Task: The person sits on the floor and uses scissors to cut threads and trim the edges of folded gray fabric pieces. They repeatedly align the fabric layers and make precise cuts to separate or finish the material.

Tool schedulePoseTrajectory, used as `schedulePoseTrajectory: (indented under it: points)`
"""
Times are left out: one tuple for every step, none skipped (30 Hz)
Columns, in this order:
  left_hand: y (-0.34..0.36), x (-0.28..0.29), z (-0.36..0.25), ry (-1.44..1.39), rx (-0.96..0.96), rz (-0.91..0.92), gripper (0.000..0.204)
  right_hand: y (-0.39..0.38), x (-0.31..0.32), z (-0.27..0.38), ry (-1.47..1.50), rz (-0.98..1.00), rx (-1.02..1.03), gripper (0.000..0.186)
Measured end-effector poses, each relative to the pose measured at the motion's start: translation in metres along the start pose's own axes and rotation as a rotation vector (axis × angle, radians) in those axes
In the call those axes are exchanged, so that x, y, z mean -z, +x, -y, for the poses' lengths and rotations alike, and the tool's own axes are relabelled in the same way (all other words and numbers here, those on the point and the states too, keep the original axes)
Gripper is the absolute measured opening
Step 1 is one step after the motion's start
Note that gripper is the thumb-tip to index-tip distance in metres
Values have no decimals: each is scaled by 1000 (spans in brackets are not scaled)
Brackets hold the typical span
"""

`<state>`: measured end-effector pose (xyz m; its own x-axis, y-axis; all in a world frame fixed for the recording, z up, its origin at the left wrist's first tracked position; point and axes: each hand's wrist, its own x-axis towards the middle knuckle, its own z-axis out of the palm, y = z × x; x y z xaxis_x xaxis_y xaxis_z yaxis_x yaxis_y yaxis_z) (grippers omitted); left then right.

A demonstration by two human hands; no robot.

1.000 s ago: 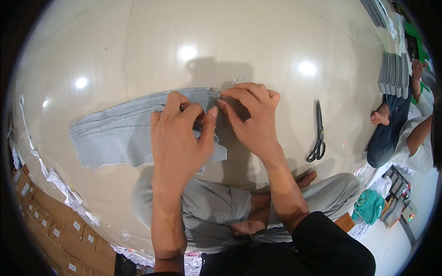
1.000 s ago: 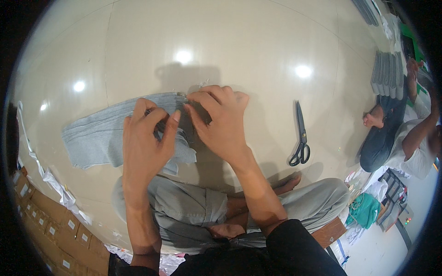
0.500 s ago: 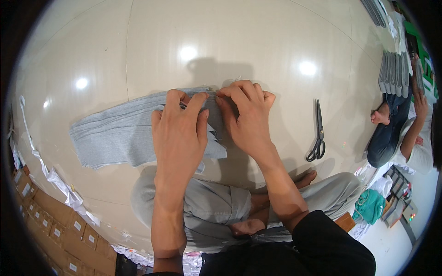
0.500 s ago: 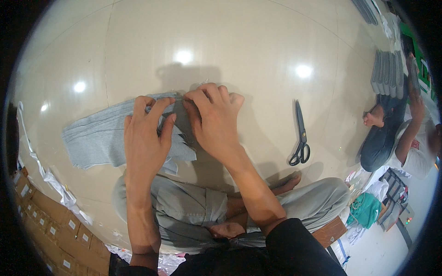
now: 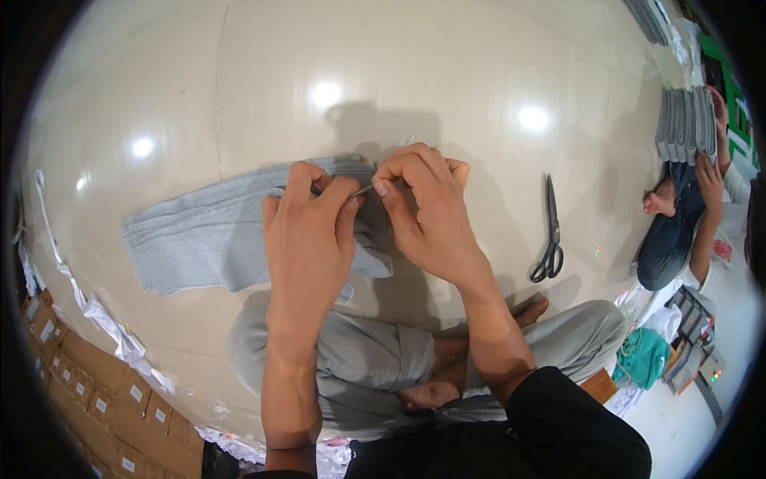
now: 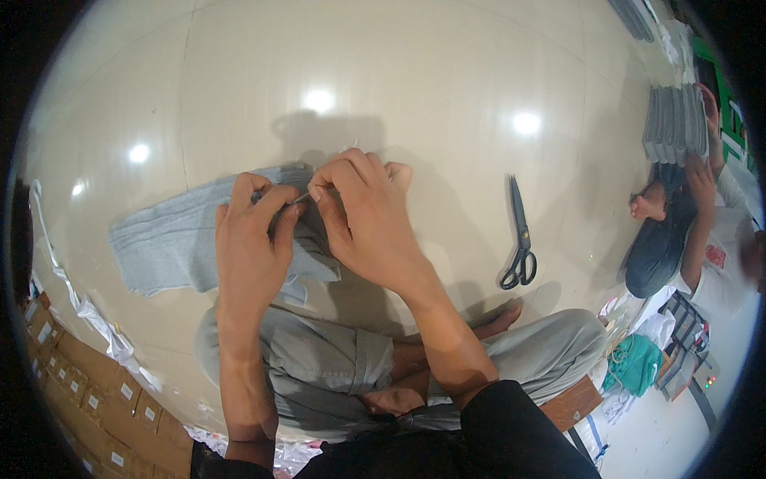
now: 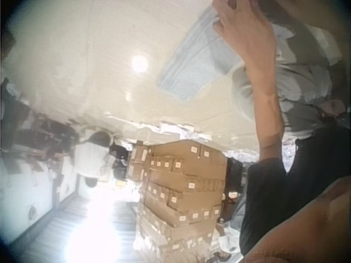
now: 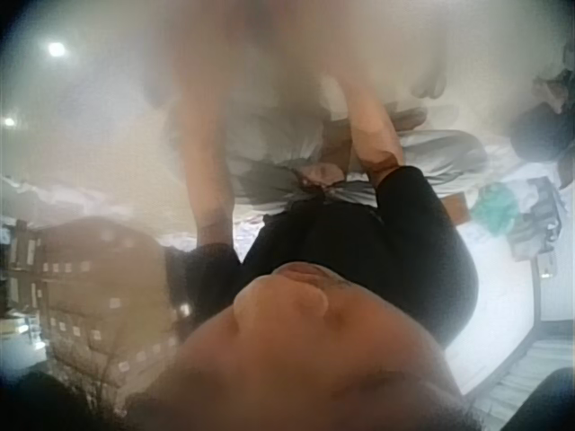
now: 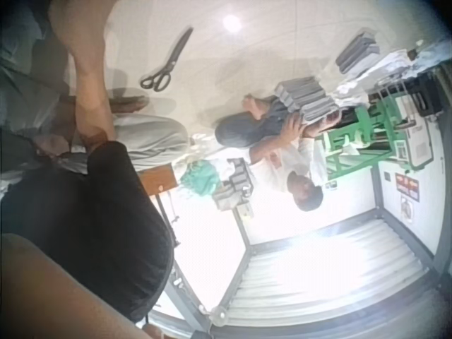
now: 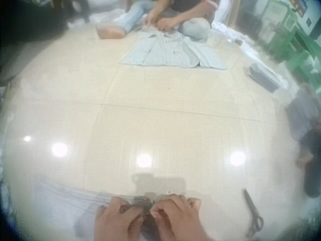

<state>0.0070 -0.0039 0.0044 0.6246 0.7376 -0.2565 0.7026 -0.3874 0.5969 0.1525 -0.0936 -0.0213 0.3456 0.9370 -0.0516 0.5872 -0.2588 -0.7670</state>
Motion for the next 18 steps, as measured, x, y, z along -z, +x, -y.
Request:
schedulePoseTrajectory:
  points:
    - [0,0,-1,-6,8,5,12,-1,-2,0,24,-12,-15,11]
    - [0,0,-2,-12,15,11,11,-2,-3,0,47,-24,-29,10]
    - [-1,0,-1,-7,4,7,11,-2,-5,-1,63,-69,-30,9]
    - [-2,0,1,-1,-7,4,11,-1,-7,-2,79,-114,-30,7]
    - [-3,0,3,5,-18,1,11,0,-8,-3,94,-160,-31,6]
    - [-3,1,3,3,-13,2,11,1,-7,-6,124,-186,-49,6]
    - [-3,1,2,1,-8,4,11,3,-3,-10,154,-213,-68,6]
    - [-3,2,2,-1,-4,5,11,3,0,-13,183,-240,-87,6]
    - [-3,2,1,-1,4,13,11,4,2,-15,103,-250,-72,6]
    - [-3,3,0,-2,13,21,11,5,3,-17,23,-260,-58,7]
    - [-3,4,-1,-2,21,28,11,6,4,-18,-58,-269,-44,7]
    - [-3,3,0,-1,13,19,11,5,4,-20,-83,-250,-41,9]
    - [-3,3,0,0,6,10,11,4,4,-21,-108,-231,-38,10]
    - [-3,2,1,1,-1,0,11,3,4,-22,-134,-211,-35,11]
    - [-3,3,1,-31,-15,-3,12,4,3,-20,-127,-215,-40,13]
    - [-3,5,0,-62,-29,-5,12,6,2,-15,-120,-219,-44,16]
    - [-4,7,0,-94,-42,-8,13,7,2,-13,-114,-223,-49,18]
    - [-5,10,-2,-108,-44,9,13,7,1,-14,-143,-171,-20,20]
